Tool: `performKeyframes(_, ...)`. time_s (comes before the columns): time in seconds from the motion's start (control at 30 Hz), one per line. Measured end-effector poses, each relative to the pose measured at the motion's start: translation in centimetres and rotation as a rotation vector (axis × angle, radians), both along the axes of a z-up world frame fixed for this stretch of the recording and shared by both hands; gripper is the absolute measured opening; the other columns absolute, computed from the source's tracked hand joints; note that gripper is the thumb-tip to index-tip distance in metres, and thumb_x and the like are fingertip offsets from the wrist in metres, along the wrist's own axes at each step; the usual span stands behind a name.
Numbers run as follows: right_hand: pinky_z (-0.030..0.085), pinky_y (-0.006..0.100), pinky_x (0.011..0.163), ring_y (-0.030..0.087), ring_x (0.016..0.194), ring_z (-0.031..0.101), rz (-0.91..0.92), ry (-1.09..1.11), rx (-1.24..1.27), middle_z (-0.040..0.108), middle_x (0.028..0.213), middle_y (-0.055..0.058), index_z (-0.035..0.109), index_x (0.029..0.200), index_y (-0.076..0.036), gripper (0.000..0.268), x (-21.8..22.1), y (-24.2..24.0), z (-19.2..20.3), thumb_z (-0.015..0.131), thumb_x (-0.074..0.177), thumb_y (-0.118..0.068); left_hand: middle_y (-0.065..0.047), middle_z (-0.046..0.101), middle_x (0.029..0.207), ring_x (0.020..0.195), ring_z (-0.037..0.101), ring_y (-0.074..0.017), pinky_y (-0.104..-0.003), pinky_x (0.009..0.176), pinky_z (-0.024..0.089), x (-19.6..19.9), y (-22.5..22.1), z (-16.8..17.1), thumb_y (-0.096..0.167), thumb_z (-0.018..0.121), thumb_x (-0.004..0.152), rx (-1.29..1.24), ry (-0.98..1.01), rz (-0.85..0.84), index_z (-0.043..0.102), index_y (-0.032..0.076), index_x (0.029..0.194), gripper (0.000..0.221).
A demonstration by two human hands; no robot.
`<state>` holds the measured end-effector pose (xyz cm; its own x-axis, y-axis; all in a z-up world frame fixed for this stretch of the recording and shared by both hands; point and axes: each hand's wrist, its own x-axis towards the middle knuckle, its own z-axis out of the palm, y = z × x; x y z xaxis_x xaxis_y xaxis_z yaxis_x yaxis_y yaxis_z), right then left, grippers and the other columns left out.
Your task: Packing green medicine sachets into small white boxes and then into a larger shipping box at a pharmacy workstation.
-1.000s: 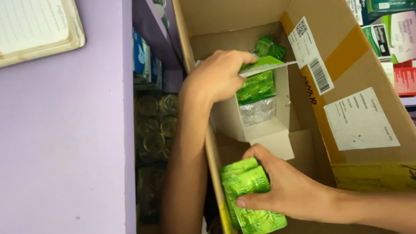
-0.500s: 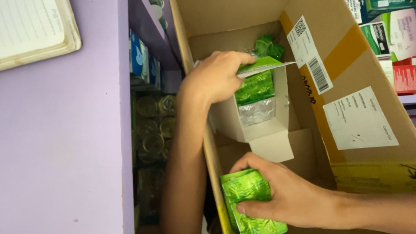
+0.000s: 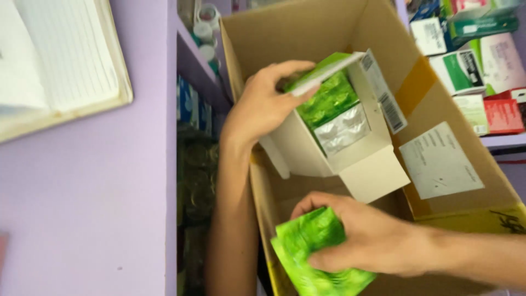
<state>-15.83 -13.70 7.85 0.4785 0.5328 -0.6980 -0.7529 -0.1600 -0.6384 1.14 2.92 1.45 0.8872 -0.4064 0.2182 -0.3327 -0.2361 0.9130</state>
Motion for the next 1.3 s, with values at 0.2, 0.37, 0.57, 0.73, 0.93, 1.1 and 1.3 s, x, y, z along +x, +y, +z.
performKeyframes(0.2, 0.062, 0.031, 0.076, 0.014, 0.092, 0.073, 0.431, -0.705, -0.467, 0.070, 0.105, 0.003, 0.058, 0.123, -0.020, 0.048, 6.0, -5.6, 8.7, 0.076, 0.080, -0.008, -0.006, 0.080, 0.104, 0.092, 0.070, -0.0137, -0.030, 0.082, 0.057, -0.1, -1.6, 1.8, 0.027, 0.074, 0.091, -0.020, 0.205, -0.127, 0.075, 0.009, 0.122, 0.036)
performKeyframes(0.37, 0.063, 0.034, 0.069, 0.018, 0.077, 0.077, 0.581, -0.576, -0.932, 0.078, 0.094, 0.000, 0.054, 0.125, -0.024, 0.046, 8.0, -7.0, 11.3, 0.072, 0.084, -0.011, -0.009, 0.078, 0.092, 0.077, 0.071, -0.0173, -0.031, 0.070, 0.055, -0.9, -2.6, 3.7, 0.032, 0.077, 0.084, 0.303, 0.136, -0.196, 0.077, 0.014, 0.120, 0.040)
performKeyframes(0.57, 0.057, 0.038, 0.088, 0.029, 0.106, 0.072, 0.901, -0.880, -0.740, 0.068, 0.129, 0.010, 0.061, 0.123, -0.017, 0.047, 5.8, -10.1, 5.3, 0.075, 0.079, -0.009, -0.010, 0.081, 0.104, 0.086, 0.076, -0.0141, -0.030, 0.076, 0.059, -1.5, -2.2, 4.1, 0.034, 0.076, 0.087, 0.200, 0.224, -0.138, 0.074, 0.013, 0.120, 0.039)
performKeyframes(0.73, 0.050, 0.043, 0.101, 0.035, 0.129, 0.057, 1.082, -0.894, -0.740, 0.022, 0.166, 0.012, 0.059, 0.131, -0.014, 0.061, 5.2, -8.5, 5.3, 0.065, 0.073, 0.004, -0.013, 0.078, 0.116, 0.099, 0.077, -0.0210, -0.032, 0.087, 0.058, -1.4, -2.7, 3.5, 0.018, 0.069, 0.084, 0.284, 0.075, -0.254, 0.074, 0.016, 0.126, 0.043)
performKeyframes(0.93, 0.051, 0.044, 0.103, 0.038, 0.126, 0.058, 1.129, -0.776, -0.760, 0.014, 0.169, 0.017, 0.056, 0.138, -0.014, 0.066, 4.9, -8.0, 4.0, 0.062, 0.075, 0.006, -0.012, 0.076, 0.118, 0.100, 0.077, -0.0241, -0.033, 0.087, 0.058, -1.7, -2.6, 4.1, 0.018, 0.072, 0.082, 0.321, 0.043, -0.259, 0.073, 0.018, 0.126, 0.044)
performKeyframes(1.1, 0.052, 0.044, 0.102, 0.037, 0.124, 0.060, 1.140, -0.742, -0.813, 0.008, 0.170, 0.016, 0.052, 0.142, -0.016, 0.068, 5.0, -6.9, 4.4, 0.062, 0.078, 0.004, -0.011, 0.077, 0.115, 0.094, 0.079, -0.0247, -0.035, 0.082, 0.059, -1.8, -2.7, 5.3, 0.024, 0.072, 0.084, 0.387, 0.133, -0.246, 0.072, 0.020, 0.126, 0.042)
performKeyframes(1.3, 0.051, 0.045, 0.102, 0.035, 0.123, 0.060, 1.157, -0.723, -0.812, 0.021, 0.163, 0.012, 0.047, 0.142, -0.014, 0.064, 4.6, -6.4, 3.6, 0.063, 0.081, 0.001, -0.011, 0.076, 0.117, 0.098, 0.077, -0.0242, -0.035, 0.084, 0.059, -1.7, -2.2, 4.2, 0.028, 0.076, 0.083, 0.365, 0.082, -0.244, 0.073, 0.017, 0.124, 0.043)
